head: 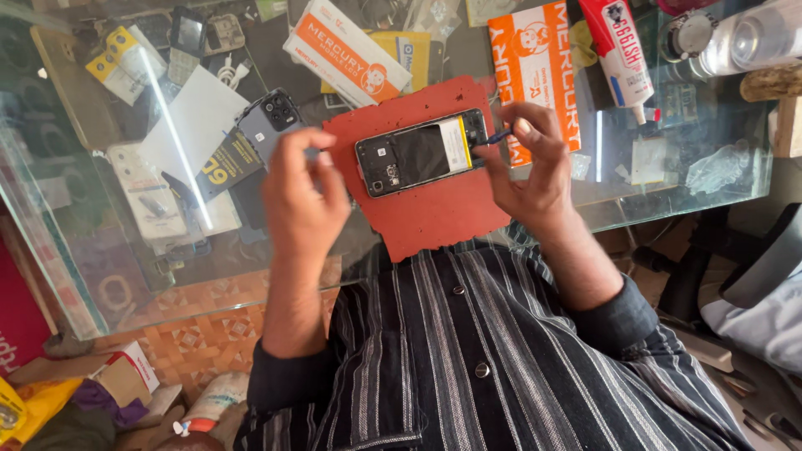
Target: The person unscrews the back cover of a smartphone using a screwdriver, then pries and lifts the cover off the phone body. They hold the phone with one hand while driving the screwdriver with the other, working over a red mat on a glass counter.
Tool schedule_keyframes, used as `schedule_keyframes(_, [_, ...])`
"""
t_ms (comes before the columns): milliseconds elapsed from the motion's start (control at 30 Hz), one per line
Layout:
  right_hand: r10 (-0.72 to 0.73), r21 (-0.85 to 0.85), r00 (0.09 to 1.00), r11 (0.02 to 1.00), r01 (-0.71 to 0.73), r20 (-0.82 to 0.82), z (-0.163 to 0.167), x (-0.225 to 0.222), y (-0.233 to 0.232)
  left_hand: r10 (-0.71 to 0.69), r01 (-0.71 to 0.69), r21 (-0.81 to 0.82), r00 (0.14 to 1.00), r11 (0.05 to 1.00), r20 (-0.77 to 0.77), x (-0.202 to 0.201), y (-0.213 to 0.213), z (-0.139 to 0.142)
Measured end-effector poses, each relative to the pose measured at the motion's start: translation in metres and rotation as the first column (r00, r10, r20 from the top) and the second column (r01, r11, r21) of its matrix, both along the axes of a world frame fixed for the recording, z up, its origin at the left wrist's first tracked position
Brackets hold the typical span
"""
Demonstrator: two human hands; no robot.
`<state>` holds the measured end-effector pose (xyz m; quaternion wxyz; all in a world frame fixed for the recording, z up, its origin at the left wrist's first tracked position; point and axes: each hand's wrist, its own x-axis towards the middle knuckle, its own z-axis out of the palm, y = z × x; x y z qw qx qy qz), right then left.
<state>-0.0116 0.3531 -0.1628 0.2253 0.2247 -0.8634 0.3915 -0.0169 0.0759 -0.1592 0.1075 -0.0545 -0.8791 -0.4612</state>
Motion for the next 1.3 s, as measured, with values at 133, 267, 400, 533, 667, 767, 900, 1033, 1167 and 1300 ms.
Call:
schedule_keyframes(133, [-0.174, 0.004, 0.985, 0.985, 0.174, -0.007, -0.008, 0.000, -0.003, 0.061, -0.052, -0.115, 0.995, 0.992, 0.079, 0.010, -0.037, 0.008])
schedule_keyframes(267, [0.033, -0.142, 0.996, 0.990, -0.021, 0.078, -0.010, 0.003, -0.006, 0.013, 0.002, -0.178, 0.996, 0.984, 0.086, 0.017, -0.049, 0.006])
schedule_keyframes(400, [-0.084, -0.136, 0.996, 0.987, 0.082, -0.012, -0.006, 0.003, -0.014, -0.043, 0.039, -0.326, 0.999, 0.944, -0.006, 0.018, -0.049, -0.001])
schedule_keyframes(533, [-0.023, -0.087, 1.000, 0.996, 0.023, 0.000, 0.004, 0.006, -0.016, -0.056, 0.071, -0.389, 0.997, 0.919, 0.050, 0.014, -0.047, -0.003])
schedule_keyframes(667, [-0.114, -0.047, 0.990, 0.993, 0.111, -0.084, 0.009, 0.002, -0.017, -0.085, 0.110, -0.441, 0.994, 0.891, 0.075, 0.005, -0.046, -0.003])
schedule_keyframes(767, [-0.060, -0.023, 0.998, 0.998, 0.060, -0.030, 0.012, 0.003, -0.011, -0.101, 0.113, -0.499, 0.994, 0.859, 0.050, 0.003, -0.044, -0.008])
schedule_keyframes(900, [-0.145, -0.072, 0.989, 0.987, 0.143, -0.018, 0.012, 0.004, -0.015, -0.121, 0.102, -0.609, 0.993, 0.787, 0.011, -0.002, -0.042, -0.017])
schedule_keyframes(1033, [-0.208, 0.018, 0.973, 0.977, 0.211, -0.098, 0.015, 0.006, -0.017, -0.128, 0.086, -0.621, 0.992, 0.779, -0.022, -0.003, -0.043, -0.015])
schedule_keyframes(1167, [-0.173, -0.023, 0.981, 0.985, 0.171, -0.085, 0.023, 0.005, -0.018, -0.063, 0.028, -0.316, 0.993, 0.948, -0.101, 0.007, -0.045, -0.006])
schedule_keyframes(1300, [-0.156, 0.091, 0.976, 0.981, 0.170, -0.151, 0.026, 0.008, -0.020, 0.021, -0.011, 0.186, 0.999, 0.982, -0.048, 0.017, -0.037, -0.005])
